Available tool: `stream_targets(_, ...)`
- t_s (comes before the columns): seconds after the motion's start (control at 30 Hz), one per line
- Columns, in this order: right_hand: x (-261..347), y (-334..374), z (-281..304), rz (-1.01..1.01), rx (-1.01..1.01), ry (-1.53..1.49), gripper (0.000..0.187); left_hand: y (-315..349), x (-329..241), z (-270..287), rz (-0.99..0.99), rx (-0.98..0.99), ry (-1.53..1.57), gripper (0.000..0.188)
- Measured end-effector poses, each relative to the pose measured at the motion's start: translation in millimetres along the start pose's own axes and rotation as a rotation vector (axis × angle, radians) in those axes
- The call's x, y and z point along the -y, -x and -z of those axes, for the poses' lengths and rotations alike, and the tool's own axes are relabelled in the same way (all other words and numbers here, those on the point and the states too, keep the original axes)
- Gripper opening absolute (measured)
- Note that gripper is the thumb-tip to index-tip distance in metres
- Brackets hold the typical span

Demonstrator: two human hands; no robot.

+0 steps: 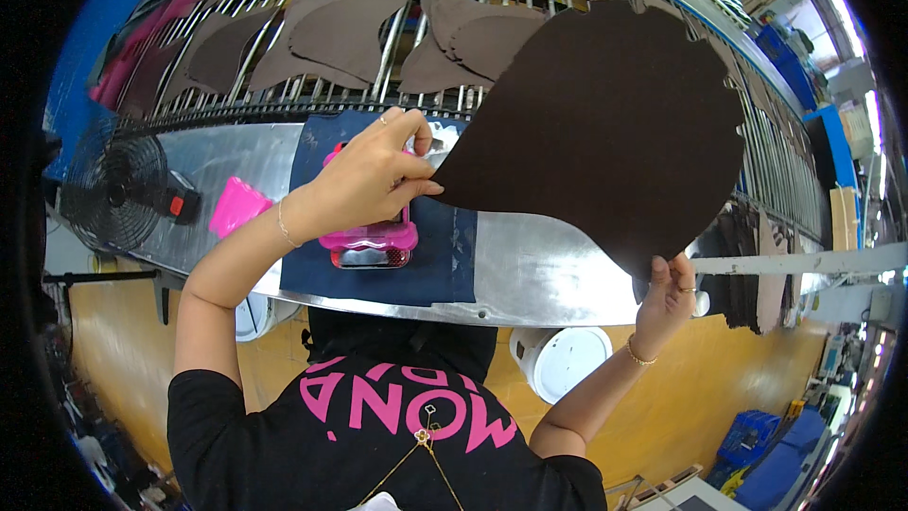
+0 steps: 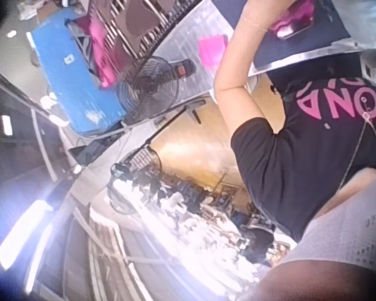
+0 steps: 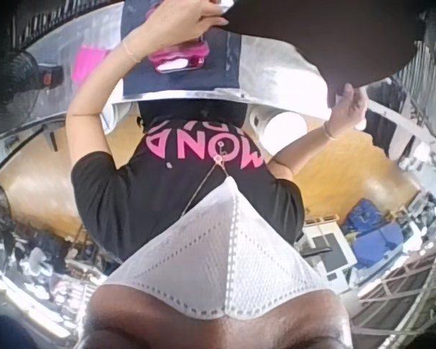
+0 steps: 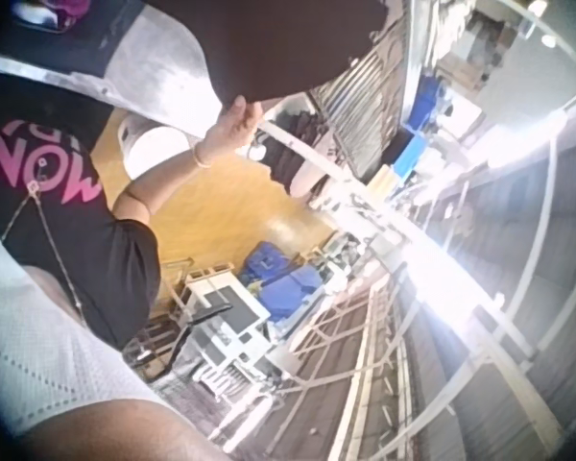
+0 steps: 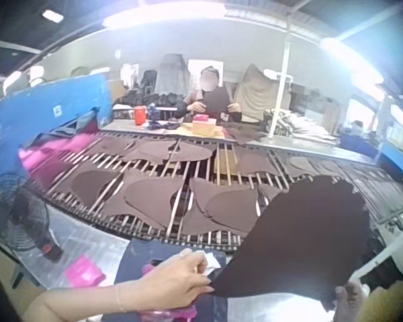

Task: The person repeatedly picks brown fabric pieces from a conveyor belt and stacks them on a table. The person handles each piece individually, placing them in a growing pile on the work surface.

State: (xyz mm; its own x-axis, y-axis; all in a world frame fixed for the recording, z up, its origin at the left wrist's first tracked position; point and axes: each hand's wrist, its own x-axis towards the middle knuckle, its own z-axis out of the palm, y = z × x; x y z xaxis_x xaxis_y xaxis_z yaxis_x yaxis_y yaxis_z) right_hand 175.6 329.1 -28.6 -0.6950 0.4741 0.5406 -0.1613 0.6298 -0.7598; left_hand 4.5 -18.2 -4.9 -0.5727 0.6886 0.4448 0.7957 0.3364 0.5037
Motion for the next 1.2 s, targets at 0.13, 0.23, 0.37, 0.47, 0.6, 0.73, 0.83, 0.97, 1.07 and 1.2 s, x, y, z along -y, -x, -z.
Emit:
stream_targets(0.13, -0.8, -6.2, 14.4, -0.056, -0.102, -0.006, 0.017, -40.1, -2.7, 15.3, 0.026, 0.113, 0.225, 0.022)
stream_targets(0.23, 1.7, -16.4, 13.6, -0.051, -0.161, -0.099, 0.020, -75.8, -12.4, 41.7, 0.110, 0.322, 0.350, 0.033)
stream_targets(0.37, 0.6, -20.5, 10.8, -0.079, -0.165, -0.167, 0.021, -99.4, -22.5, 59.1, 0.254, 0.459, 0.450, 0.031)
stream_targets(0.47, -11.4, -20.4, 2.4, -0.126, -0.140, -0.239, 0.020, -116.8, -28.7, 63.5, 0.187, 0.470, 0.262, 0.029)
stream_targets(0.6, -35.6, -22.5, -10.6, -0.218, 0.074, -0.220, 0.019, -149.6, -38.0, 54.9, -0.314, -0.019, -0.311, 0.017)
stream_targets(0.73, -29.3, -52.6, -42.6, -0.041, -0.144, 0.285, 0.058, -199.0, -77.5, 45.9, -0.438, -0.038, -0.671, 0.021)
stream_targets(0.83, -5.4, -94.2, -56.2, 0.372, -0.336, 0.584, 0.063, -232.8, -76.3, 34.8, -0.628, -0.147, -0.808, 0.022)
stream_targets(0.97, -18.4, -120.4, -63.4, 0.328, 0.012, 0.469, 0.047, -262.3, -59.9, 13.6, -0.918, -0.368, -0.930, 0.020)
stream_targets(1.07, 3.3, -115.0, -85.8, -0.073, 0.371, 0.544, 0.033, -262.8, -53.3, 15.7, -0.969, -0.249, -0.962, 0.019)
stream_targets(1.2, -3.8, -95.6, -132.7, -0.394, 0.390, -0.149, 0.031, -252.9, -46.5, 17.4, -1.022, -0.302, -1.047, 0.022)
